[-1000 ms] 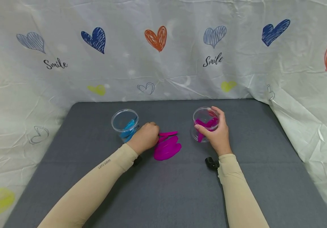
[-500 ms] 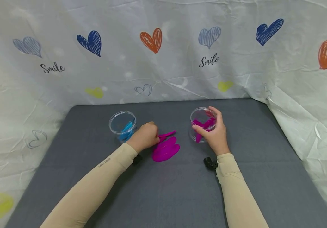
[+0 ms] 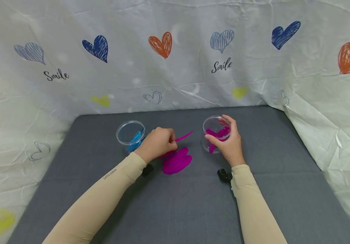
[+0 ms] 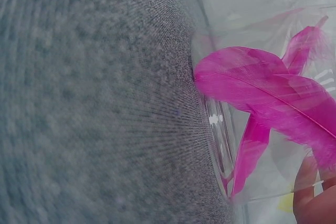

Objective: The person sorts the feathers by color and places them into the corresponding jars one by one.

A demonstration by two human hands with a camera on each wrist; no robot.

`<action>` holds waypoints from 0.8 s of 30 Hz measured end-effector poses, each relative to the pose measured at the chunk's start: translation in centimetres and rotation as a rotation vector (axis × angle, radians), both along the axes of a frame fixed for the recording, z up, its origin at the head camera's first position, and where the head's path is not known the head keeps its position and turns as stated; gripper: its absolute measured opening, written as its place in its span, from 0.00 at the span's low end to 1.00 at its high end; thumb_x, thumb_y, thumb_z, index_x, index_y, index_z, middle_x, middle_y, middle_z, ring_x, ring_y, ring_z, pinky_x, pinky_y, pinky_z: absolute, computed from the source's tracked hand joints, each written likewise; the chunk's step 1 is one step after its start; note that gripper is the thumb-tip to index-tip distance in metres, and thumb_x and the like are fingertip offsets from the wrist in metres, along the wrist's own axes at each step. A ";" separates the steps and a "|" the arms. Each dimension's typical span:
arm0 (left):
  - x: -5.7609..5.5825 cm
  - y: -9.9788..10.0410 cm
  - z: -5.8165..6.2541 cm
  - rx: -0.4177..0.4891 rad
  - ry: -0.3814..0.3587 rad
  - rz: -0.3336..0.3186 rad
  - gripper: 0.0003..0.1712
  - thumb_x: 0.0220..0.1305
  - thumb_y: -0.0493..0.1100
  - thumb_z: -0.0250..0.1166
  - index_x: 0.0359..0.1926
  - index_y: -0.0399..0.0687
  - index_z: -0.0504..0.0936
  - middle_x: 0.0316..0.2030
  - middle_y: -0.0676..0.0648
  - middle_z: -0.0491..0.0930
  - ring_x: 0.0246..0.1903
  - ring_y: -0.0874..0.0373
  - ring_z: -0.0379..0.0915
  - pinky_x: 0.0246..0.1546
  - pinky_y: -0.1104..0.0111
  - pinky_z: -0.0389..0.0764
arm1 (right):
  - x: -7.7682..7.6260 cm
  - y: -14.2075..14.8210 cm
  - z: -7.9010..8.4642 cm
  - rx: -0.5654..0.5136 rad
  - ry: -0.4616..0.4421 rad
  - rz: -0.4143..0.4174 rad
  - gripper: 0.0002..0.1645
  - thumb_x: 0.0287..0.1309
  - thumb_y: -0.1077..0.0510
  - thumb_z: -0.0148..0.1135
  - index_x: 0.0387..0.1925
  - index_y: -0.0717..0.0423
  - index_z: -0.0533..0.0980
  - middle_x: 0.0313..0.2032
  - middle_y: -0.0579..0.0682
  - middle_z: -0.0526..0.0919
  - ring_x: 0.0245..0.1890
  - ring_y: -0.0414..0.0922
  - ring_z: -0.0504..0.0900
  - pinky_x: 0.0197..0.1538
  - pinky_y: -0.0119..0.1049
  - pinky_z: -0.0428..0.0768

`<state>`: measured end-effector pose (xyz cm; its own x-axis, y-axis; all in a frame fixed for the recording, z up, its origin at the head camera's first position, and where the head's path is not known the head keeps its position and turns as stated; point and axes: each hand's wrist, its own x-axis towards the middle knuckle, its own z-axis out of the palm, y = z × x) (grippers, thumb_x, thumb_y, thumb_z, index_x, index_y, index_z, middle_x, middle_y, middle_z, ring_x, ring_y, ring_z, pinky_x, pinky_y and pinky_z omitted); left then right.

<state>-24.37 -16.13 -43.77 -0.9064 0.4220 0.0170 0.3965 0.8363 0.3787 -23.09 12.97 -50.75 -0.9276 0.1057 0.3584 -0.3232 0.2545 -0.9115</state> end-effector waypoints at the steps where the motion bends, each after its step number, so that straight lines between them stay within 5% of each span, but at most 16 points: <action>1: 0.1 0.1 0.3 0.015 0.006 -0.005 0.06 0.62 0.42 0.70 0.30 0.52 0.80 0.21 0.54 0.79 0.21 0.59 0.74 0.24 0.67 0.75 | 0.0 0.0 0.0 -0.002 0.000 0.001 0.58 0.53 0.45 0.87 0.79 0.40 0.63 0.71 0.41 0.78 0.74 0.39 0.73 0.73 0.52 0.79; 10: 0.3 1.1 3.1 0.072 0.073 -0.067 0.02 0.62 0.39 0.65 0.32 0.48 0.82 0.23 0.54 0.80 0.20 0.60 0.70 0.25 0.67 0.75 | 0.0 -0.1 -0.1 -0.009 -0.001 0.009 0.56 0.53 0.45 0.86 0.78 0.35 0.64 0.72 0.43 0.78 0.74 0.39 0.74 0.71 0.53 0.81; 24: 0.5 5.2 6.9 0.011 0.201 -0.180 0.05 0.65 0.38 0.65 0.31 0.51 0.80 0.26 0.53 0.79 0.23 0.59 0.72 0.28 0.66 0.76 | 0.0 0.1 -0.1 -0.026 0.008 0.023 0.55 0.55 0.47 0.85 0.78 0.39 0.64 0.74 0.53 0.76 0.75 0.46 0.74 0.71 0.56 0.81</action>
<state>-23.84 -10.95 -36.88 -0.7947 0.5750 0.1943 0.6066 0.7416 0.2864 -23.06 13.09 -50.80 -0.9271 0.0932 0.3629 -0.3358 0.2234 -0.9151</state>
